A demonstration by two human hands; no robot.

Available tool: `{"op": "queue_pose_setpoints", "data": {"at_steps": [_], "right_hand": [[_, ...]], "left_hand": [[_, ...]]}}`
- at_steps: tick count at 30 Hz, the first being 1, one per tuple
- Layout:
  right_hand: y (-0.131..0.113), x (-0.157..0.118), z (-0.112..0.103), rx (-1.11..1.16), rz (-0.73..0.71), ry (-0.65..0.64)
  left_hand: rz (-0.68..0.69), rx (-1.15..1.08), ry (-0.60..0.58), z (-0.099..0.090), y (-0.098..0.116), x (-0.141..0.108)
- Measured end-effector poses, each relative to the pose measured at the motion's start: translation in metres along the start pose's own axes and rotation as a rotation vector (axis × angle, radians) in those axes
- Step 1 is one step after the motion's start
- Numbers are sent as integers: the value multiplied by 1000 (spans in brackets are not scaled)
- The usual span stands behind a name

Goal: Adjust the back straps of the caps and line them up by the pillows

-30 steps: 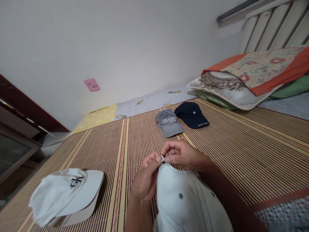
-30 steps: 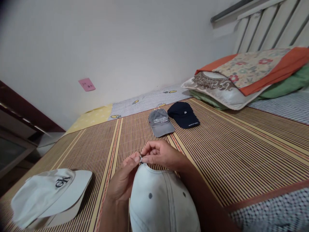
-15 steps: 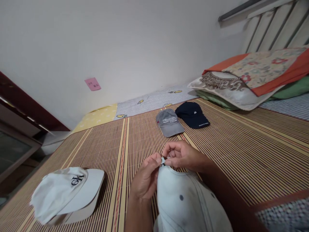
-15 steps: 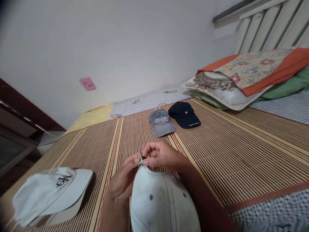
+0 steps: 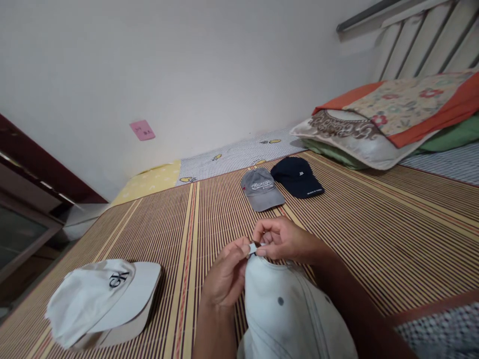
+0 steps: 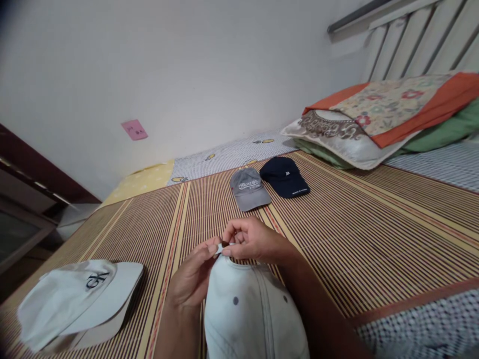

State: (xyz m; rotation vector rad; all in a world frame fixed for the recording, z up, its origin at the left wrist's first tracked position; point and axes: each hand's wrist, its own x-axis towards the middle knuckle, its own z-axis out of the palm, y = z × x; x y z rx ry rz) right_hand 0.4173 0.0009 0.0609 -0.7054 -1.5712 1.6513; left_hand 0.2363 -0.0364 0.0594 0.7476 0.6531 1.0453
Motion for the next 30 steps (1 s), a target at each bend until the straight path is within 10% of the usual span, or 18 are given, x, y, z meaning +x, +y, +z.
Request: {"op": "queue_pose_setpoints", "data": {"at_steps": [23,30], "right_hand": [[1,-1,-12,-90,16,-91],[8,0,-4,419,-5,-1]], "left_hand": [[84,-165,54,-26,19,-8],[67,-107,73,-27,19,-9]]}}
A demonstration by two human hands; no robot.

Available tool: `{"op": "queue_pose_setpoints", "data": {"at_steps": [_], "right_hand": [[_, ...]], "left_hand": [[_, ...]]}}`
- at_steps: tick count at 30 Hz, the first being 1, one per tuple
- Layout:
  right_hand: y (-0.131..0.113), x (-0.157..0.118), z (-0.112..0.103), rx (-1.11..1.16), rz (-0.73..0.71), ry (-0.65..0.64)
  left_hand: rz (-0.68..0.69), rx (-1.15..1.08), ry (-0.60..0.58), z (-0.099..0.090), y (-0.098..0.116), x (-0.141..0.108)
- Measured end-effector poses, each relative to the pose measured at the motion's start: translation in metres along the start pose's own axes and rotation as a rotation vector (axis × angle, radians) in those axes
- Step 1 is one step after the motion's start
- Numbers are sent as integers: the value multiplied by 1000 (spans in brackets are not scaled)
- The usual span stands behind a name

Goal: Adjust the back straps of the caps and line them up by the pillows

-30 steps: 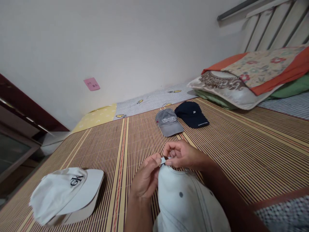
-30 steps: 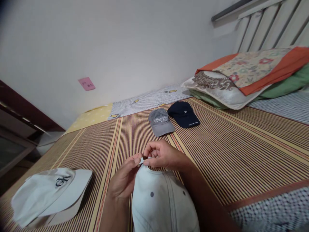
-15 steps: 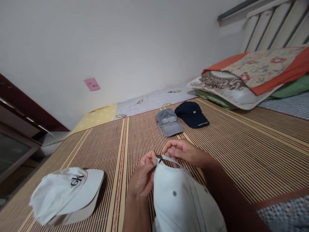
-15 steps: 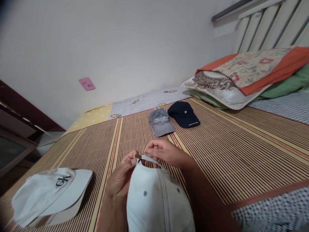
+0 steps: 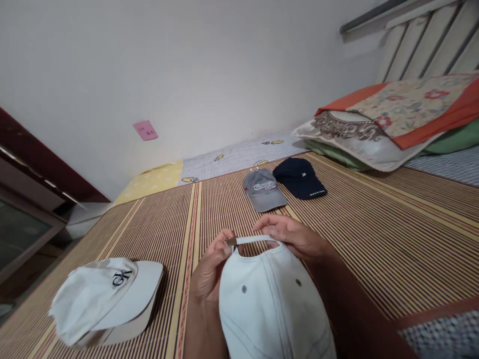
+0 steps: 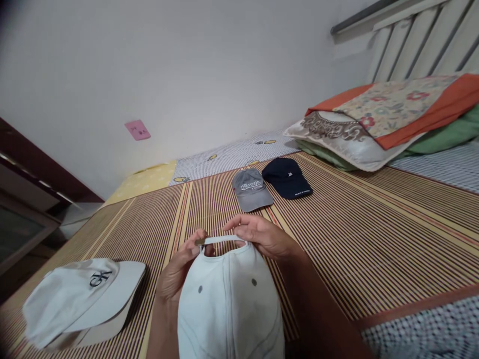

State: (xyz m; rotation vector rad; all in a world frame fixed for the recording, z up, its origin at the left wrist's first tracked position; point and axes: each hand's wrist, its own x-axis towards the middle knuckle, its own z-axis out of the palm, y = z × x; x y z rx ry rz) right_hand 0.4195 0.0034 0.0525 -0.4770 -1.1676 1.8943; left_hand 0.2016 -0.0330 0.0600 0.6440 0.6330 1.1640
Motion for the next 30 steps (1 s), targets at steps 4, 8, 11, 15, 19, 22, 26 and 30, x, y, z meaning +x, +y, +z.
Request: {"op": "queue_pose_setpoints", "data": {"at_steps": [4,8,11,15,19,22,26,30], "right_hand": [[3,1,-1,125,-52,55],[2,0,0,125,-52,59],[0,-1,3,141,-60,26],[0,0,5,186,-57,-20],[1,0,3,194,-76,-36],[3,1,0,183,-88,-55],[5,2,-2,154,-91,-59],[3,2,1,143,-76,-30]], "left_hand": [[-15,70,-7,0,-2,0],[-22,83,-24,0,-1,-1],[-14,59,-31,4,2,-3],[-5,2,-65,8,4,-5],[-13,-20,-101,6,4,-5],[-17,-25,-107,5,4,-3],[-9,-38,-116,6,3,-2],[-5,-4,-102,5,2,-2]]}}
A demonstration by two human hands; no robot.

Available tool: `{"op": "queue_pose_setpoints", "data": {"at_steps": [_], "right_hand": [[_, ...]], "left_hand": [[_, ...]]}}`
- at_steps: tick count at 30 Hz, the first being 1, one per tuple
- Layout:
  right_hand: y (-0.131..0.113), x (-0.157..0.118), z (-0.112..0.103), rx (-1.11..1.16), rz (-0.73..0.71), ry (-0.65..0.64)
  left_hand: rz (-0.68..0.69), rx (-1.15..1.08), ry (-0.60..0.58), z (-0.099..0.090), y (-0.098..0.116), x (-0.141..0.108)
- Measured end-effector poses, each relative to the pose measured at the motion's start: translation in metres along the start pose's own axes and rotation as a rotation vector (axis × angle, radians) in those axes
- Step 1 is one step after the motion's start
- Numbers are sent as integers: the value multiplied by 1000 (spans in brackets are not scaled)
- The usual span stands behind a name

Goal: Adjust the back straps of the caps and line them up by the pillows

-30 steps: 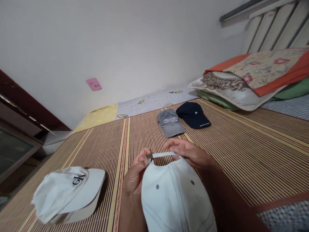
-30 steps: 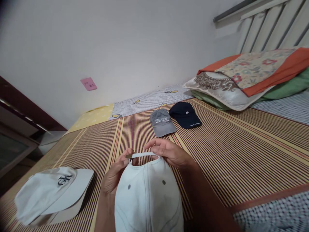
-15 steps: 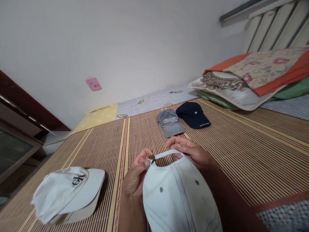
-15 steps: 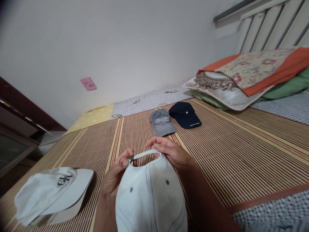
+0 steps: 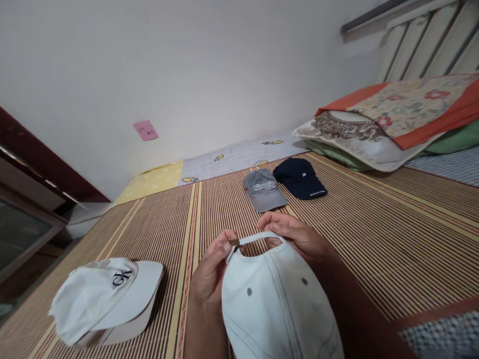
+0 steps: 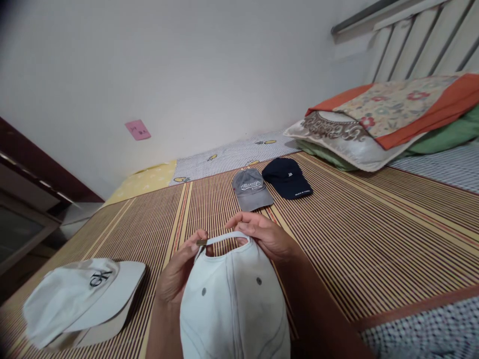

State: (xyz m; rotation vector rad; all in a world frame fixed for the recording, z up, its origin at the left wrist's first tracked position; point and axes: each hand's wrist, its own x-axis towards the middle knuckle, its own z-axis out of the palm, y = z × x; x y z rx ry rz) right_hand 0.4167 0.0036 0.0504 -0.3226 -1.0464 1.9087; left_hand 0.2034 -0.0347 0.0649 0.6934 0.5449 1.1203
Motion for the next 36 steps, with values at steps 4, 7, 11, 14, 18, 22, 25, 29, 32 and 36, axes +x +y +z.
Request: {"op": "queue_pose_setpoints", "data": {"at_steps": [4,7,11,14,18,22,25,29,32,36], "right_hand": [[-2,-1,4,-5,-2,18],[-1,-1,3,-13,-5,23],[-1,0,0,-12,-1,-12],[-1,1,0,-25,6,-8],[0,1,0,-36,38,-28],[0,0,1,-56,61,-43],[-1,-1,4,-102,71,-33],[0,-1,7,-150,82,-30],[1,1,8,-165,93,-33],[1,2,9,-178,105,-40]], "left_hand": [[-7,30,15,-1,-1,0],[-6,47,37,0,0,0],[-2,149,49,-3,3,-3],[10,285,35,-6,8,-7],[51,487,1,-9,18,-15],[53,645,-38,-11,26,-23],[50,713,-29,-12,30,-27],[14,749,-33,-12,34,-30],[4,769,-49,-14,36,-30],[11,787,-42,-19,36,-31]]}}
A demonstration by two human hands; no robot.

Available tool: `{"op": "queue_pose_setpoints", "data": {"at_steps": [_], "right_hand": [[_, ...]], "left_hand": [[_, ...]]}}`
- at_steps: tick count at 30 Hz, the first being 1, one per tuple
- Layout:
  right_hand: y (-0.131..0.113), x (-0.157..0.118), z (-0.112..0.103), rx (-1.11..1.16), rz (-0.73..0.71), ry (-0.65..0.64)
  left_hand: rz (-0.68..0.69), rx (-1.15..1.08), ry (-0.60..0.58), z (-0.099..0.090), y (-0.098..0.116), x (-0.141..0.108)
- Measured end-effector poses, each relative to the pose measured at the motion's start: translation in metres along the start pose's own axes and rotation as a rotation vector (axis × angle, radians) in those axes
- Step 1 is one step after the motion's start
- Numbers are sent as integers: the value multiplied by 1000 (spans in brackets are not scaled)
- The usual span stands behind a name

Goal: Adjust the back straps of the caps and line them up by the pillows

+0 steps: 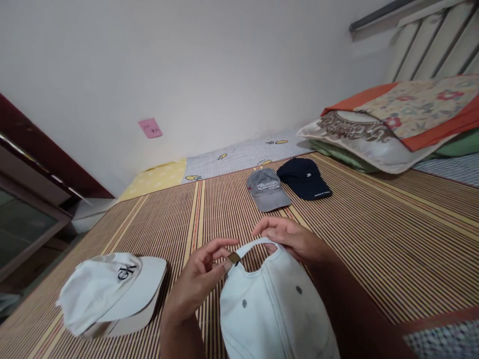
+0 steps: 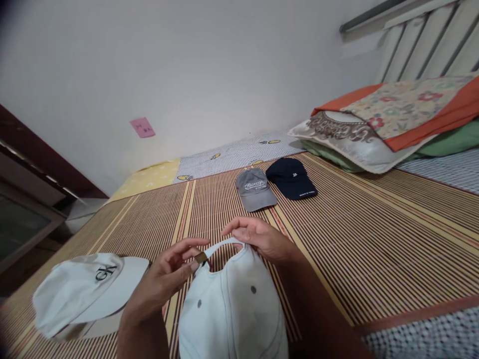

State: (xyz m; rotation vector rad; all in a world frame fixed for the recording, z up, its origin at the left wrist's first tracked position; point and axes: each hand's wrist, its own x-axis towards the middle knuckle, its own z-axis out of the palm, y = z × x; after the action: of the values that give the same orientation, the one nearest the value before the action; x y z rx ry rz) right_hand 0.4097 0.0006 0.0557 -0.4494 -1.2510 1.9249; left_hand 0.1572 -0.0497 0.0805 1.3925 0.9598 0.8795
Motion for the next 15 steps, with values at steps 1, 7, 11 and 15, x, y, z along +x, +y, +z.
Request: {"op": "queue_pose_setpoints", "data": {"at_steps": [1,7,11,15], "right_hand": [[0,0,0,-4,4,1],[2,2,-1,-26,-6,48],[3,2,-2,-24,-24,35],[3,2,0,-27,-25,51]], "left_hand": [[-3,0,7,0,-1,0],[-12,-28,-8,3,-4,7],[34,-99,-40,7,-7,13],[49,-129,-36,6,-12,14]]}}
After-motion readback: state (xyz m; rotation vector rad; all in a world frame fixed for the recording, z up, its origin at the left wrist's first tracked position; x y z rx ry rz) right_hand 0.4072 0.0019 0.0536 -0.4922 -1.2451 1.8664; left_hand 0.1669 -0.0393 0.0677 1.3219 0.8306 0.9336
